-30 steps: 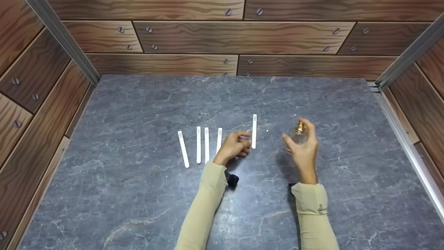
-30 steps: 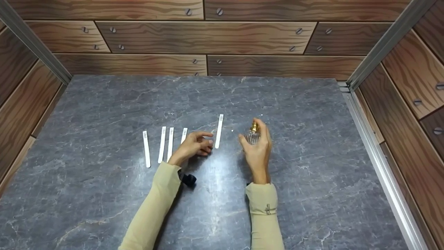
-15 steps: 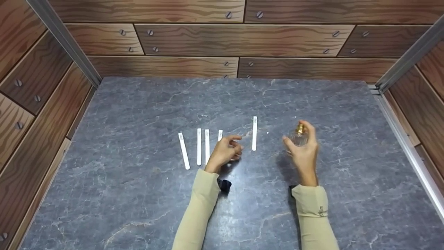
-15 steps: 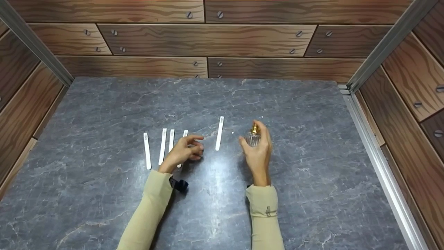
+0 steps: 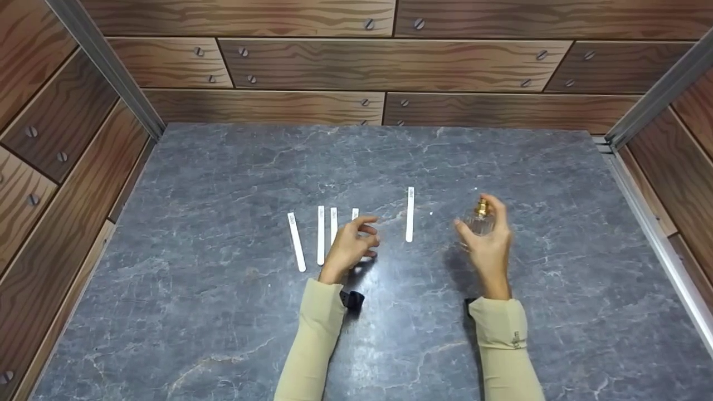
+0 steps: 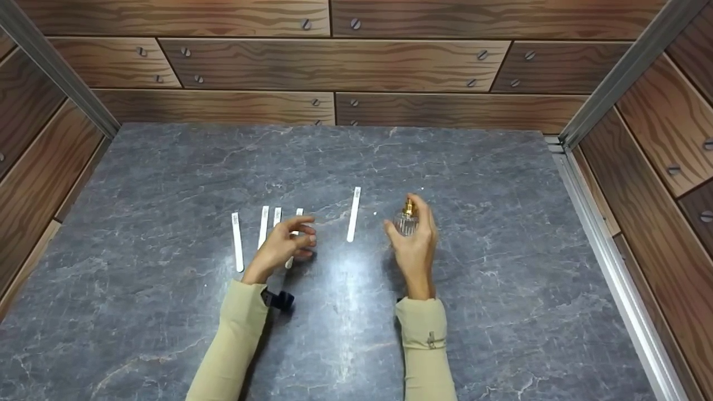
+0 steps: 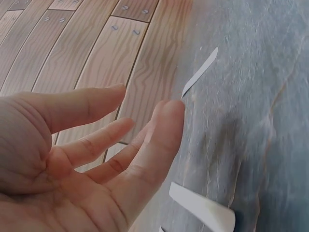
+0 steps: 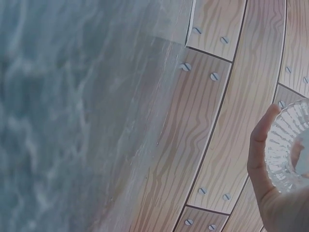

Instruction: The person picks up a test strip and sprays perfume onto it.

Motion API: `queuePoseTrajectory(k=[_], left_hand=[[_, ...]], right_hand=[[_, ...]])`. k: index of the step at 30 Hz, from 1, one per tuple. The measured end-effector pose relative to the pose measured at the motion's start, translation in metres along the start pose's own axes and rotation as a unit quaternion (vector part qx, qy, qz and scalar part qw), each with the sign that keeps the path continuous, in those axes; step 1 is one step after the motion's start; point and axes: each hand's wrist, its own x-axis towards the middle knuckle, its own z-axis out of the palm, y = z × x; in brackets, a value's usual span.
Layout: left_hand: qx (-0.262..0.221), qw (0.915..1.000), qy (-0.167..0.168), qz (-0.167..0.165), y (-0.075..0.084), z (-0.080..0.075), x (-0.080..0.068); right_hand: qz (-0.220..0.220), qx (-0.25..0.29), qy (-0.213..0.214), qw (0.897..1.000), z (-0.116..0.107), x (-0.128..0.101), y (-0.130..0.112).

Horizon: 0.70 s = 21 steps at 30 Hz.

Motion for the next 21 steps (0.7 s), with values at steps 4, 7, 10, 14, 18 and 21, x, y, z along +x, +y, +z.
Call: queuePoseTrajectory(k=[4, 7, 10, 14, 18, 21], left_hand=[[0.009, 0.9999, 0.011, -0.003, 0.001, -0.005, -0.004], [0.015, 0.9998, 0.014, -0.002, 0.000, -0.008, -0.006], [0.022, 0.9996, 0.015, -0.003, 0.000, -0.012, -0.007], [0.025, 0.9994, 0.023, 0.003, -0.001, -0.016, -0.010], [0.020, 0.9993, 0.029, 0.012, -0.002, -0.020, -0.013], [0.024, 0.9991, 0.034, 0.009, -0.002, -0.023, -0.015]], right_hand=[[-0.002, 0.003, 0.002, 1.000, 0.001, 0.000, -0.001], [-0.001, 0.004, 0.004, 1.000, 0.001, 0.000, -0.002], [-0.002, 0.011, 0.002, 1.000, 0.001, 0.000, -0.002], [-0.006, 0.015, 0.000, 1.000, 0.001, 0.000, -0.002], [-0.004, 0.015, 0.001, 1.000, 0.001, -0.001, -0.001], [0.000, 0.011, -0.001, 1.000, 0.001, -0.001, -0.001]])
